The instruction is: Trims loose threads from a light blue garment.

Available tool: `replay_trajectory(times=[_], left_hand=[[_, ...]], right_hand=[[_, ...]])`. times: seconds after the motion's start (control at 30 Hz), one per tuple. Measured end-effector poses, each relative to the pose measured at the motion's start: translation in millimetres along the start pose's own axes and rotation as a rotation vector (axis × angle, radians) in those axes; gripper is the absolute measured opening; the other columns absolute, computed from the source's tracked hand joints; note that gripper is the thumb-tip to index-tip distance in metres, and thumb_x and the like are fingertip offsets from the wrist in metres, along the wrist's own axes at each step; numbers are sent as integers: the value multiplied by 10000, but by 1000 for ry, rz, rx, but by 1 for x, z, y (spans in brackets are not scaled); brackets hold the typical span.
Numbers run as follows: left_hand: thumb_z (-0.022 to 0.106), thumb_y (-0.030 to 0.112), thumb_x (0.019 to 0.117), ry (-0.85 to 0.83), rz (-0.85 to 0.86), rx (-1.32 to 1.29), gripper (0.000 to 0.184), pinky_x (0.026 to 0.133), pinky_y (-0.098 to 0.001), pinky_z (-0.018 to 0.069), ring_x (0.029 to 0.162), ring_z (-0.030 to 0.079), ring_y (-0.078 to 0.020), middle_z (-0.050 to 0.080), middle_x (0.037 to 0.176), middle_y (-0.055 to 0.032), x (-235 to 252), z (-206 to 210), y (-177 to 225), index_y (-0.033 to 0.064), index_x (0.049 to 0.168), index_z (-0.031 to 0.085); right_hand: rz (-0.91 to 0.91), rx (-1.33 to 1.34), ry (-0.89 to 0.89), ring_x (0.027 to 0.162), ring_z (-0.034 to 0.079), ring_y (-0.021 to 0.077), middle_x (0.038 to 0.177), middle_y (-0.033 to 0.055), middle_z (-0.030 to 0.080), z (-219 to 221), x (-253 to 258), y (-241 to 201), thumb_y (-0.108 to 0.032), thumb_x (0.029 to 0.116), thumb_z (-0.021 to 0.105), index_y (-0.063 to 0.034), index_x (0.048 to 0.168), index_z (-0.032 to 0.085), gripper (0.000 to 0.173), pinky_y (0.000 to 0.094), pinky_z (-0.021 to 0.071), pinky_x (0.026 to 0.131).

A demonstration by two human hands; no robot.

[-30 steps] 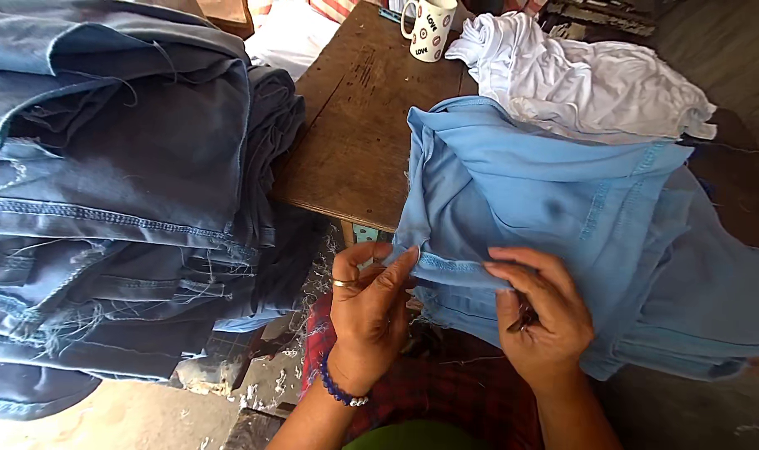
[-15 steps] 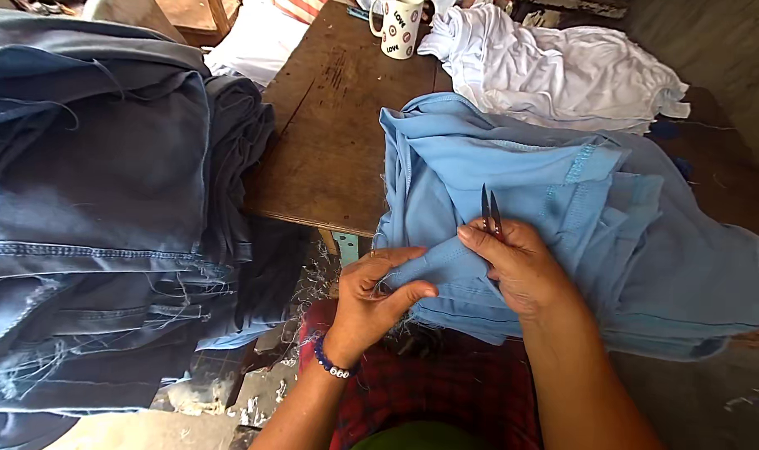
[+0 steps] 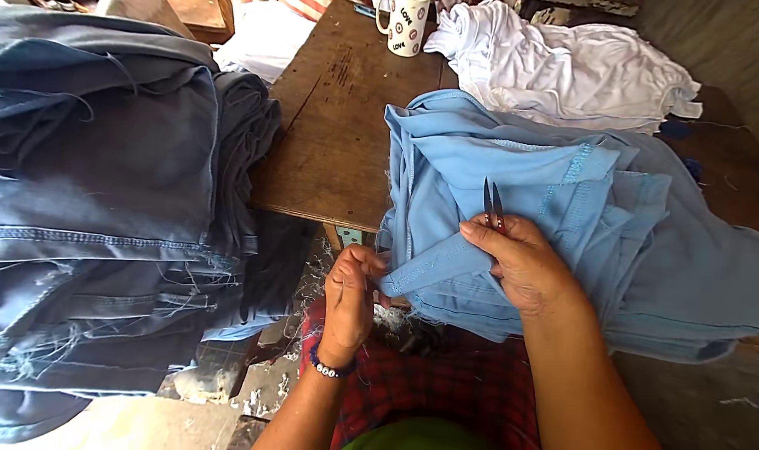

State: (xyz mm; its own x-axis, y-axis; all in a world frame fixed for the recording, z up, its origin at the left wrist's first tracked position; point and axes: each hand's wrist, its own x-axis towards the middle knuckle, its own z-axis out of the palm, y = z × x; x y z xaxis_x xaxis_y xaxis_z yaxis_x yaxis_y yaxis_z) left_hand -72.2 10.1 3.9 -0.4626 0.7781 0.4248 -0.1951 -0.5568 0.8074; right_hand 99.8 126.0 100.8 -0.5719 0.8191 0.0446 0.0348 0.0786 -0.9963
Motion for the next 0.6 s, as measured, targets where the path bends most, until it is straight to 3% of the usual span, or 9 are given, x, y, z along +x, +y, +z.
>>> replay_trajectory(times=[0.07, 0.1, 0.17, 0.23, 0.3, 0.37, 0.47, 0.53, 0.6], left_hand=[[612, 526, 984, -110, 77, 123, 285, 704, -146, 526, 807, 617, 55, 672, 956, 170, 1, -1, 1, 278, 1093, 700], [687, 433, 964, -147, 134, 201, 248, 753, -148, 536, 849, 627, 57, 687, 968, 160, 4, 2, 4, 229, 1100, 721], [762, 249, 922, -214, 256, 386, 238, 809, -192, 582, 881, 683, 3, 747, 969, 39, 12, 8, 5, 64, 1072, 761], [765, 159, 907, -260, 366, 612, 191, 801, -230, 588, 843, 715, -52, 773, 913, -64, 20, 12, 2, -6, 1001, 787], [726, 114, 916, -262, 393, 708, 133, 750, -236, 577, 786, 710, -57, 771, 863, -69, 23, 15, 0, 3, 946, 793], [675, 79, 955, -214, 306, 594, 114, 702, -206, 560, 738, 663, -28, 730, 825, -28, 21, 16, 2, 2, 931, 756], [557, 177, 1043, -24, 47, 301, 166, 636, -175, 528, 685, 598, 17, 636, 789, 103, 10, 13, 4, 174, 922, 670], [489, 295, 1075, 74, -52, 131, 232, 598, -169, 528, 651, 593, 9, 617, 774, 118, 1, 10, 3, 243, 911, 645], [450, 424, 1084, 98, -67, -35, 310, 595, -189, 557, 652, 637, -21, 657, 792, 89, -7, 7, 2, 246, 909, 635]], right_hand=[[4, -2, 6, 464, 398, -19, 572, -70, 487, 1, 0, 0, -117, 1027, 575, -155, 737, 597, 293, 125, 308, 435], [6, -6, 9, 459, 389, -19, 569, -69, 484, 2, 0, 0, -121, 1029, 578, -153, 736, 599, 295, 127, 300, 431], [8, -10, 9, 459, 390, -15, 570, -66, 485, 2, 0, 0, -118, 1031, 576, -146, 733, 600, 300, 130, 303, 430], [6, -23, 9, 462, 388, -8, 572, -61, 481, 2, 0, 1, -115, 1031, 574, -140, 730, 598, 303, 137, 297, 432], [-2, -39, 7, 459, 367, -5, 572, -61, 464, 3, 0, 2, -115, 1032, 570, -137, 731, 596, 303, 142, 274, 429], [-3, -34, 6, 460, 369, -8, 571, -61, 467, 3, 0, 2, -118, 1031, 573, -141, 732, 598, 301, 141, 279, 430], [7, -9, 10, 461, 384, -9, 571, -58, 478, 2, 0, 2, -118, 1033, 570, -140, 729, 595, 306, 137, 292, 430], [12, -8, 8, 467, 396, -7, 575, -57, 484, 2, -1, 1, -120, 1037, 566, -137, 735, 598, 304, 137, 305, 434], [16, -6, 9, 464, 401, -9, 576, -56, 491, 2, -1, 1, -119, 1040, 560, -138, 751, 608, 293, 133, 311, 430]])
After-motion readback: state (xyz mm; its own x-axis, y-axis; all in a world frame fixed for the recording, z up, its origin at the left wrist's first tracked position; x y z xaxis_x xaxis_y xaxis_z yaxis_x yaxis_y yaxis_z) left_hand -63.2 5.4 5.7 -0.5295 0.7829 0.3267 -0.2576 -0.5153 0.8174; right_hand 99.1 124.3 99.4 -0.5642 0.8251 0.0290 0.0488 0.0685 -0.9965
